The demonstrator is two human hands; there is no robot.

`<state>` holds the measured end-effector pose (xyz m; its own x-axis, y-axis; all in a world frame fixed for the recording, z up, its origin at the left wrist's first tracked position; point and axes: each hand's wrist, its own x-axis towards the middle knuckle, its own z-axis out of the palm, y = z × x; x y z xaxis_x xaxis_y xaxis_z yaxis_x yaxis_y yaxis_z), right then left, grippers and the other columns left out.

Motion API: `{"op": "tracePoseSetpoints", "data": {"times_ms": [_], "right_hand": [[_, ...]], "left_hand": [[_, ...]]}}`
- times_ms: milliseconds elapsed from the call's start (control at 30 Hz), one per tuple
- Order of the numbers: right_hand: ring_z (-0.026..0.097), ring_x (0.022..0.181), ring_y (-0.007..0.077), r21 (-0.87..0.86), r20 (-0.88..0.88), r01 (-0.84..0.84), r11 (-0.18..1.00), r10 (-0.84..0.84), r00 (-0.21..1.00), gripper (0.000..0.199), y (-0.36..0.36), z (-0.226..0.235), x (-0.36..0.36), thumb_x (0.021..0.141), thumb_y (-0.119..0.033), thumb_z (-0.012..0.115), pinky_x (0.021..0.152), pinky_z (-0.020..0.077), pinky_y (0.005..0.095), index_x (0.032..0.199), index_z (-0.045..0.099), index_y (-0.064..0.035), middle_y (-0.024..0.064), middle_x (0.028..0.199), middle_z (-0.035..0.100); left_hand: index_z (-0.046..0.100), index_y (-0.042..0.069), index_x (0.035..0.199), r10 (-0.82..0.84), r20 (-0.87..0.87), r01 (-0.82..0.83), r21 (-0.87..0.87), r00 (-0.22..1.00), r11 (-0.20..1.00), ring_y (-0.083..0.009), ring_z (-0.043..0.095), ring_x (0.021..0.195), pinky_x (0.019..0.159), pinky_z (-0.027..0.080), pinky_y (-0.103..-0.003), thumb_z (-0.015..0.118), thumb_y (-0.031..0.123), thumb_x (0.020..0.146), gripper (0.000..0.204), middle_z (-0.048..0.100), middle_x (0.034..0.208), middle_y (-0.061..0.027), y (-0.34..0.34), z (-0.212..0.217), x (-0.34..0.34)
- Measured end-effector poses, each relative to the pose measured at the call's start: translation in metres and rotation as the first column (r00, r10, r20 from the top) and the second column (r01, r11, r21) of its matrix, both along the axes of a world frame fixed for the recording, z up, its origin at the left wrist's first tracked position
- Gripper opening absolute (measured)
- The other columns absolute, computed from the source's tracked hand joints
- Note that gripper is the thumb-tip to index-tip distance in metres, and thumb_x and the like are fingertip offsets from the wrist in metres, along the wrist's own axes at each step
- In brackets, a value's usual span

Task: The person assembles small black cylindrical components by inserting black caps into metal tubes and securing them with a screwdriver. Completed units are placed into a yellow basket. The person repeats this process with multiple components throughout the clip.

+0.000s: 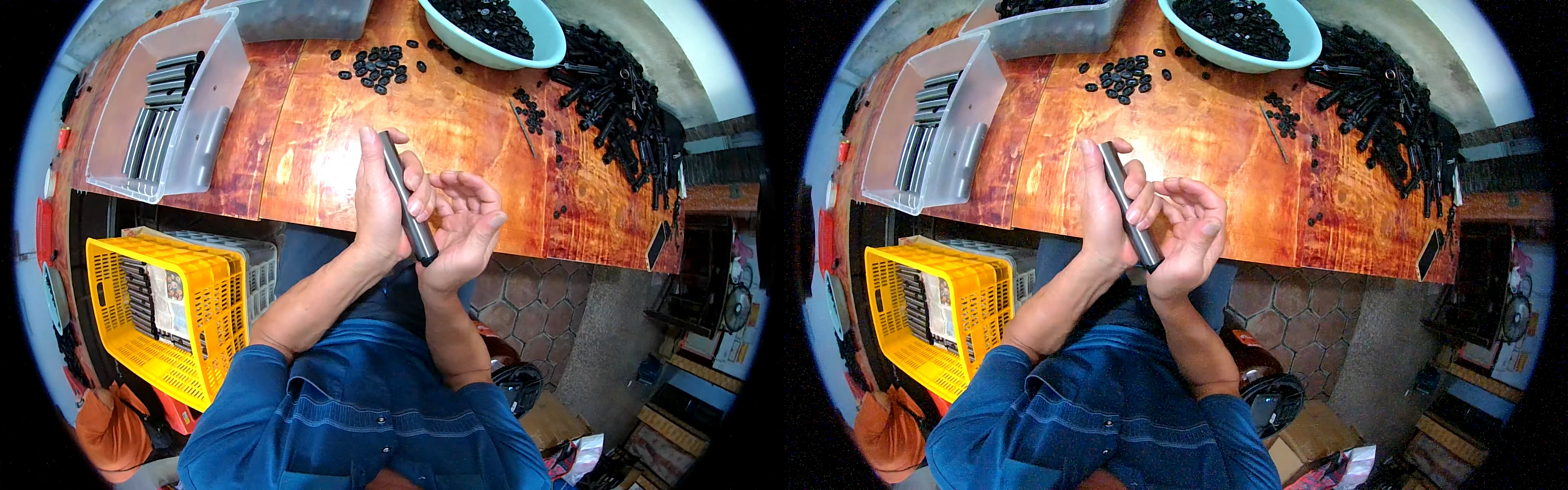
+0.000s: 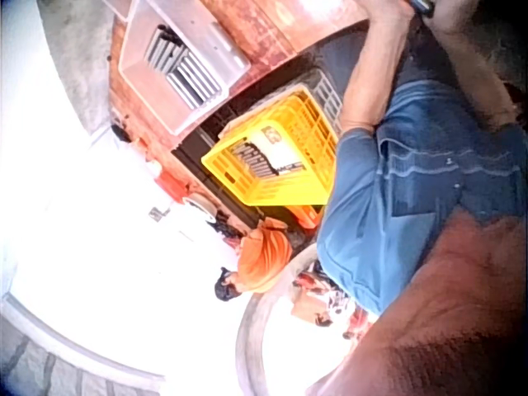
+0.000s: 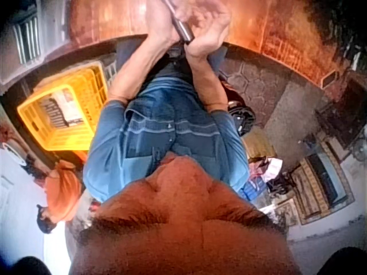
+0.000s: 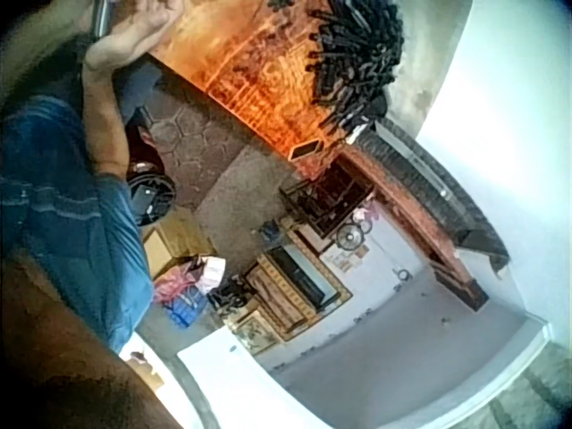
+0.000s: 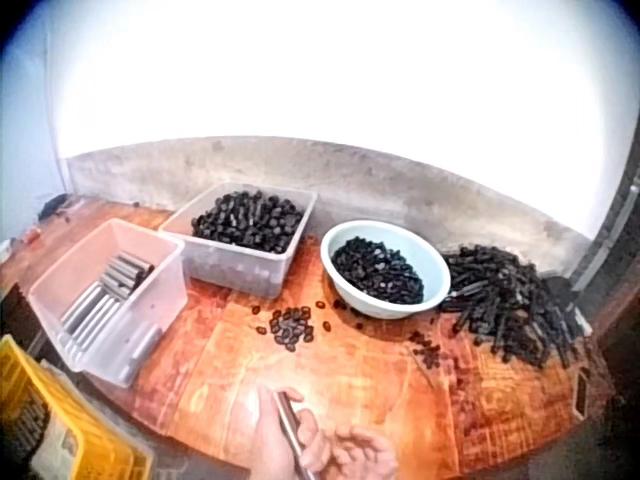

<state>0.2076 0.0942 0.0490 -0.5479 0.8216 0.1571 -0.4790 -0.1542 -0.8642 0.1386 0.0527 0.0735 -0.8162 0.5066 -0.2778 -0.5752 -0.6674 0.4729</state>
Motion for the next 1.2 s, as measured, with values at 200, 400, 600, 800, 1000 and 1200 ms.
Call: {"op": "tracePoseSetpoints", "data": {"times_ms": [200,400,600,800,1000,1200], "right_hand": [[0.063,0.106,0.0286,-0.005,0.020,0.032,0.999,-0.032,0.999,0.059,-0.003,0.006,-0.001,0.107,-0.052,0.035,0.094,0.0526,0.0424,0.120,0.048,0.0031,0.0204,0.112,0.060],[0.062,0.105,0.0269,-0.019,0.069,0.076,0.997,-0.075,0.995,0.056,-0.004,0.000,-0.005,0.108,-0.050,0.034,0.092,0.0532,0.0418,0.119,0.049,0.0030,0.0201,0.111,0.061],[0.059,0.109,0.0255,0.183,0.069,-0.060,0.981,0.048,0.996,0.058,0.000,-0.010,-0.018,0.109,-0.051,0.031,0.098,0.0468,0.0400,0.122,0.051,0.0021,0.0182,0.114,0.060],[0.057,0.112,0.0208,0.208,0.259,-0.160,0.965,0.103,0.960,0.041,0.018,-0.012,-0.009,0.109,-0.035,0.042,0.100,0.0434,0.0354,0.118,0.058,0.0022,0.0137,0.118,0.062],[0.059,0.096,0.0130,0.034,0.350,-0.461,0.887,0.422,0.836,0.024,0.017,-0.017,0.014,0.101,-0.013,0.058,0.087,0.0479,0.0270,0.119,0.057,0.0022,0.0075,0.107,0.063],[0.067,0.093,0.0169,0.180,0.579,-0.666,0.724,0.469,0.667,0.042,0.011,-0.018,0.014,0.089,-0.003,0.072,0.081,0.0537,0.0302,0.126,0.053,0.0057,0.0132,0.104,0.066]], "left_hand": [[0.046,0.013,0.112,0.000,0.006,-0.001,0.033,1.000,0.999,-0.0066,0.032,0.037,0.034,0.030,-0.022,0.031,0.059,0.106,0.048,0.038,0.059,0.0015,-0.002,0.002,0.002],[0.045,0.012,0.113,0.014,0.020,-0.015,0.038,1.000,0.999,-0.0064,0.031,0.037,0.034,0.030,-0.022,0.030,0.058,0.106,0.049,0.038,0.059,0.0015,-0.003,-0.005,-0.003],[0.043,0.011,0.117,-0.032,0.024,0.029,0.131,0.999,0.991,-0.0077,0.037,0.039,0.035,0.031,-0.023,0.035,0.057,0.106,0.048,0.050,0.071,-0.0034,-0.008,-0.024,-0.018],[0.057,0.015,0.104,-0.120,0.194,0.036,0.387,0.974,0.921,-0.0110,0.051,0.060,0.053,0.044,-0.026,0.046,0.054,0.104,0.041,0.062,0.096,-0.0066,-0.012,-0.047,-0.046],[0.059,0.010,0.103,0.041,0.005,-0.041,0.223,0.999,0.974,-0.0167,0.047,0.068,0.072,0.043,-0.032,0.038,0.055,0.105,0.049,0.051,0.078,-0.0023,-0.018,-0.055,-0.052],[0.060,-0.001,0.105,0.056,-0.628,-0.076,-0.005,0.776,0.997,-0.0139,0.042,0.068,0.067,0.036,-0.029,0.028,0.049,0.107,0.060,0.050,0.078,-0.0050,-0.027,-0.063,-0.045]]}}
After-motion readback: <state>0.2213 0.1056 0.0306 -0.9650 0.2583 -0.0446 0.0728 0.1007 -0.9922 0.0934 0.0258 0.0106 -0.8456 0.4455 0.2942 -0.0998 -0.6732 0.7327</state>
